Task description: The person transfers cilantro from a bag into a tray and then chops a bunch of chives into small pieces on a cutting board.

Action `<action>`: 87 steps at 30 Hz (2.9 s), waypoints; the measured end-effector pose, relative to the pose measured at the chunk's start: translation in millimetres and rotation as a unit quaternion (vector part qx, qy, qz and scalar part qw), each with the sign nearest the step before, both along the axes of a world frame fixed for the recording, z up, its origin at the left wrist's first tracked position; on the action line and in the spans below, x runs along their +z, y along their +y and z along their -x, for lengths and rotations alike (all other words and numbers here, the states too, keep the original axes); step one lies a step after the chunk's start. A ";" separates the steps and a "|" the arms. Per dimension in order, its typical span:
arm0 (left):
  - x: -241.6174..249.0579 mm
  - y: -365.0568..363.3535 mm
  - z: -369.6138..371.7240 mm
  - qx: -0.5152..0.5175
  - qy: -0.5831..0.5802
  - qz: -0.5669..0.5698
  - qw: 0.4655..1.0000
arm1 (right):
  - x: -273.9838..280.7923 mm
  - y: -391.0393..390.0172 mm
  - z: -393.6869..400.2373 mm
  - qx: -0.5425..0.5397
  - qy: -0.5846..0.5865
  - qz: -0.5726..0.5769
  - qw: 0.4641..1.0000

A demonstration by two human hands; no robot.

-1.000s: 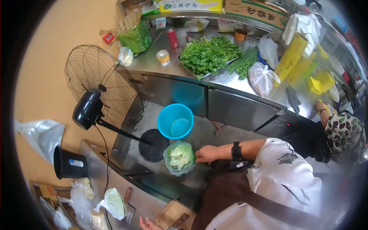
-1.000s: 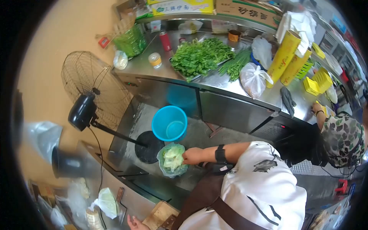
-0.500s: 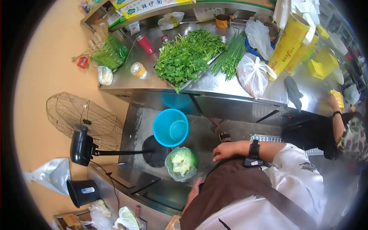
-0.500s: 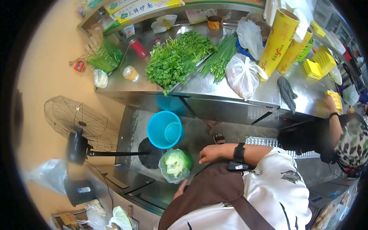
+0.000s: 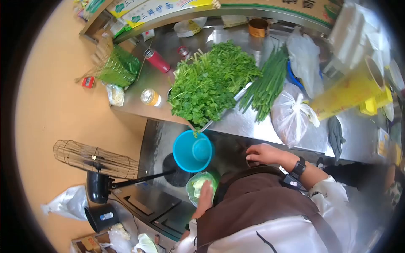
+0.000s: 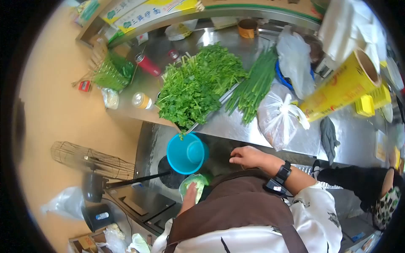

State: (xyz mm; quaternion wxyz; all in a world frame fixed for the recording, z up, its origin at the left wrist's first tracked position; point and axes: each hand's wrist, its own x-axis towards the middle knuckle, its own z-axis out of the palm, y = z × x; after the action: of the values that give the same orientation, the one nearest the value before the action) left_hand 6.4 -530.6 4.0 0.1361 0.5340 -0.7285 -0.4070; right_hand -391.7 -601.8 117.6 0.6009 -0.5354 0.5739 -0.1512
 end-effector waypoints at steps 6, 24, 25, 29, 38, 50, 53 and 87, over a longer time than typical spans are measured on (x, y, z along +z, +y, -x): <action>112.7 -162.1 64.0 0.311 0.255 -0.016 0.915 | -21.2 -55.6 -0.6 -0.229 -0.157 0.097 0.956; 86.0 -412.8 115.0 0.209 0.373 -0.189 0.884 | 12.4 -267.9 -79.9 -0.294 0.213 0.144 0.921; 82.9 -418.2 112.0 0.200 0.380 -0.213 0.878 | 7.2 -268.2 -86.1 -0.283 0.230 0.124 0.923; 78.0 -441.2 111.1 0.151 0.275 -0.289 0.905 | 12.6 -270.6 -93.1 -0.259 0.228 0.088 0.934; 88.6 -419.1 130.2 0.175 0.221 -0.238 0.930 | -10.6 -274.4 -94.7 -0.298 0.148 0.116 0.936; 161.7 -413.4 142.9 0.188 0.323 -0.234 0.897 | 0.2 -271.6 -92.8 -0.343 -0.154 0.184 0.908; 212.5 -407.1 159.7 0.070 0.239 -0.058 0.967 | -14.7 -280.1 -96.0 -0.276 -0.178 0.240 0.914; 120.5 -362.6 144.0 -0.174 -0.092 0.201 0.960 | -2.4 -216.6 -33.4 -0.255 0.310 0.271 0.875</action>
State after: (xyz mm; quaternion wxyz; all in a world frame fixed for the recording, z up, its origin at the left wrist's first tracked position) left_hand -137.7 -893.2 124.4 0.0997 0.3955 -0.8864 -0.2191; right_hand -358.2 -818.4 115.2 0.1642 -0.5313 0.7843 -0.2752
